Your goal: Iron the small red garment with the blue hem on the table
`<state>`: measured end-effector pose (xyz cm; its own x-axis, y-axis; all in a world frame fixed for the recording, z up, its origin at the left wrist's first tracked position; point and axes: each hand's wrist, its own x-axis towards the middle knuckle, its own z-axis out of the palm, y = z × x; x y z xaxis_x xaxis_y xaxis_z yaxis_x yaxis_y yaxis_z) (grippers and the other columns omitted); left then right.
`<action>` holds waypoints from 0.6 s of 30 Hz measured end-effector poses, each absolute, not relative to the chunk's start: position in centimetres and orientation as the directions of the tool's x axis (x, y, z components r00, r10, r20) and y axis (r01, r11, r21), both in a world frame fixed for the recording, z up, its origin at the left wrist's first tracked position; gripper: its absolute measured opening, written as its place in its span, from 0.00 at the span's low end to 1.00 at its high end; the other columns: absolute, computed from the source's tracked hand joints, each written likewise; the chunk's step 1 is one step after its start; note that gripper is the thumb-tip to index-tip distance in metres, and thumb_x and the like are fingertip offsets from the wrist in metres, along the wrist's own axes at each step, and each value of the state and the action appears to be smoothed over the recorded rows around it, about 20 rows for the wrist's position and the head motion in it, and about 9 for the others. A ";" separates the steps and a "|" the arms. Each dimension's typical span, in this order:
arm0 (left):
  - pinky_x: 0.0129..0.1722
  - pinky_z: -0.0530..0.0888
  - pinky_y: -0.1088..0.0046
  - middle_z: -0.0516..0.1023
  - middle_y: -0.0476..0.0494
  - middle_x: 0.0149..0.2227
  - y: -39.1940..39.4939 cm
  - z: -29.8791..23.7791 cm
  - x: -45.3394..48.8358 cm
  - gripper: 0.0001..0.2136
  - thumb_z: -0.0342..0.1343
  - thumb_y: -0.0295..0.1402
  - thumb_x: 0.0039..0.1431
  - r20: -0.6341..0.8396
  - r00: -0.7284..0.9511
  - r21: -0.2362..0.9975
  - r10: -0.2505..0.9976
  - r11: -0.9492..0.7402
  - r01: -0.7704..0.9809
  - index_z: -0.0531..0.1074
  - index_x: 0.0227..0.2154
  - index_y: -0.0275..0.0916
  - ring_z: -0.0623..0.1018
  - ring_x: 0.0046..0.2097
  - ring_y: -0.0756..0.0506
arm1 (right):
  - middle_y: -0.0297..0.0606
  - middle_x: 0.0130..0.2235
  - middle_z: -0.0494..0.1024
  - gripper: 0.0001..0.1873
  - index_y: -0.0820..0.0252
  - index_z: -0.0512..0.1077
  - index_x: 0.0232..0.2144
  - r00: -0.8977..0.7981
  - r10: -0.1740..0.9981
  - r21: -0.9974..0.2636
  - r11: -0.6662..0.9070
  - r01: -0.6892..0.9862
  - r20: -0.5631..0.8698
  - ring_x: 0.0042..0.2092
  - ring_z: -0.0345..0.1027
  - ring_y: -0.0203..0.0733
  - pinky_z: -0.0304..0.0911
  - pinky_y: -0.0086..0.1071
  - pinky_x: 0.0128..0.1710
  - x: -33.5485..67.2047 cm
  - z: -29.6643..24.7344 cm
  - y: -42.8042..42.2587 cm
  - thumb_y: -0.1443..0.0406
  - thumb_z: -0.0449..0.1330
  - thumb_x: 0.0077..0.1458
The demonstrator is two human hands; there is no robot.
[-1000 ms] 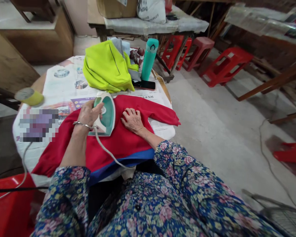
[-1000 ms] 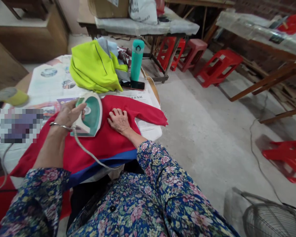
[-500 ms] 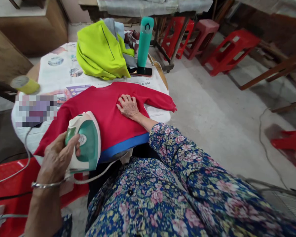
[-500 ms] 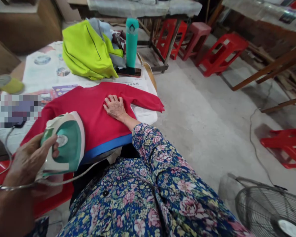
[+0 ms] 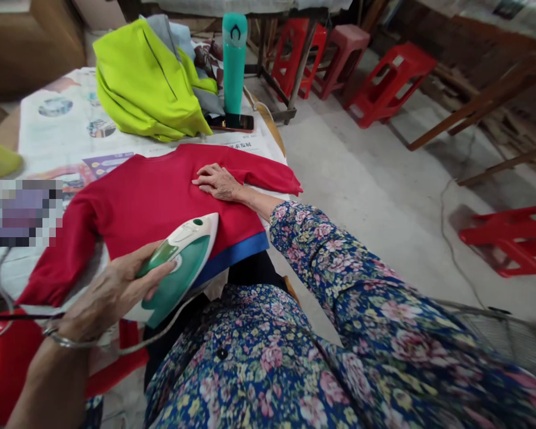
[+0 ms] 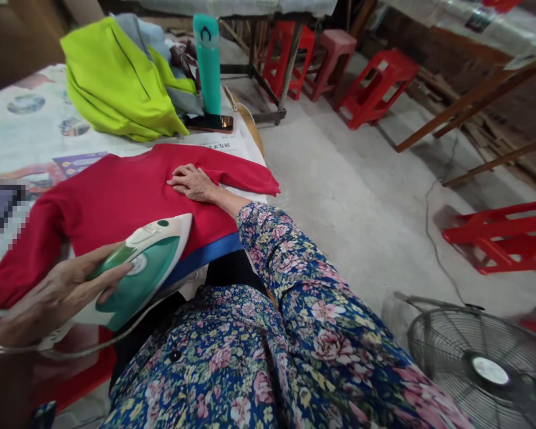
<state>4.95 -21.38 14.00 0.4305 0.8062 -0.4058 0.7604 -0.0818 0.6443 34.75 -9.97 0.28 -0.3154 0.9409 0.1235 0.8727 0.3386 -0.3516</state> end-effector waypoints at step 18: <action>0.33 0.75 0.67 0.85 0.44 0.34 -20.2 11.3 10.6 0.21 0.57 0.51 0.59 -0.235 0.857 0.769 0.458 -0.453 0.452 0.85 0.49 0.48 0.78 0.30 0.43 | 0.46 0.72 0.72 0.23 0.51 0.77 0.69 -0.336 0.934 -0.365 0.357 0.860 0.122 0.71 0.60 0.52 0.59 0.51 0.69 35.4 -0.4 -10.1 0.61 0.54 0.79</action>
